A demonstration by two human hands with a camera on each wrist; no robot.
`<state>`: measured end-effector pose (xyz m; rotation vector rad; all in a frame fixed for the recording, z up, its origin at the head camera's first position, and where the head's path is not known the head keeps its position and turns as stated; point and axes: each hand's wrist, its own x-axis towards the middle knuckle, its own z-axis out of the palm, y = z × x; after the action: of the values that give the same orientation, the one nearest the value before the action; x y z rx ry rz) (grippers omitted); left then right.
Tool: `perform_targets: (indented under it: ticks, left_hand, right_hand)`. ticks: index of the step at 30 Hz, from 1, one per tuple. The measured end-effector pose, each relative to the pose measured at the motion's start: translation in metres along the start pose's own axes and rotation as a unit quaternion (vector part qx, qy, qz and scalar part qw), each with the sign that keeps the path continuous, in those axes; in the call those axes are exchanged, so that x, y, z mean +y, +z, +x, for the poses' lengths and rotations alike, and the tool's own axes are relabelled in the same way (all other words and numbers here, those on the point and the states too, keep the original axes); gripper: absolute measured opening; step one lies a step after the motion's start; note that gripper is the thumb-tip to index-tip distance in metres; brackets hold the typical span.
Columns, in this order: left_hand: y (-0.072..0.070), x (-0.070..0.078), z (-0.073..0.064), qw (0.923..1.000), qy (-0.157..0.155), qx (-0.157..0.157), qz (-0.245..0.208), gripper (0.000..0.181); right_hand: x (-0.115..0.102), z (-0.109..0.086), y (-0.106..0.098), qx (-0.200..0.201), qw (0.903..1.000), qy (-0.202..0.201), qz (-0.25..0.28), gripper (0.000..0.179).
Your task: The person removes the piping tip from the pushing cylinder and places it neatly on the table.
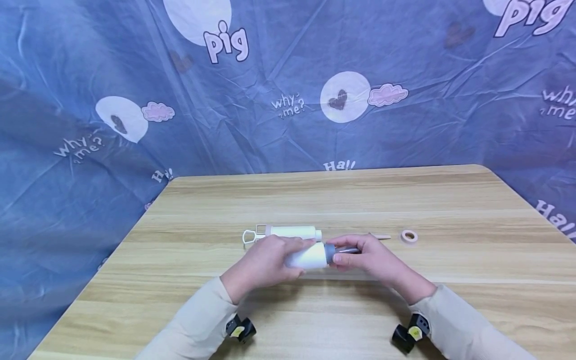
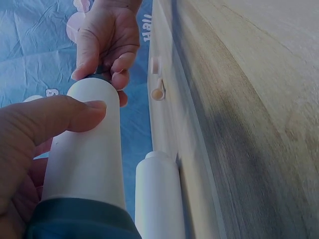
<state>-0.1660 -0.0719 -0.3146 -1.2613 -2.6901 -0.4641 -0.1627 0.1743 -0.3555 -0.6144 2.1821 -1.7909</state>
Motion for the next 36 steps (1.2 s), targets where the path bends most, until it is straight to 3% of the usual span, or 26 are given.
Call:
perform_targets:
  ticks: [9,21,30,36]
  left_hand:
    - [0.0007,-0.0008,-0.0009,0.9999,-0.009,-0.011,-0.002,0.057]
    - [0.001,-0.0038,-0.0006,0.9996,-0.013,-0.009,-0.024,0.058]
    - [-0.001,-0.0028,-0.0006,0.9999,-0.012,-0.003,-0.012,0.058]
    - [-0.0018,0.0006,-0.0011,0.9999,0.004,-0.001,0.01,0.058]
  right_hand:
    - [-0.0007,0.0002,0.0015,0.024,0.9987,-0.013,-0.044,0.044]
    - [-0.0016,0.0013,0.003,0.032,0.9983,-0.022,-0.043,0.045]
    - [-0.003,0.0006,0.0023,0.017,0.9993,0.01,-0.032,0.048]
    - [-0.0032,0.0009,0.0019,-0.023,0.9997,-0.01,0.006,0.044]
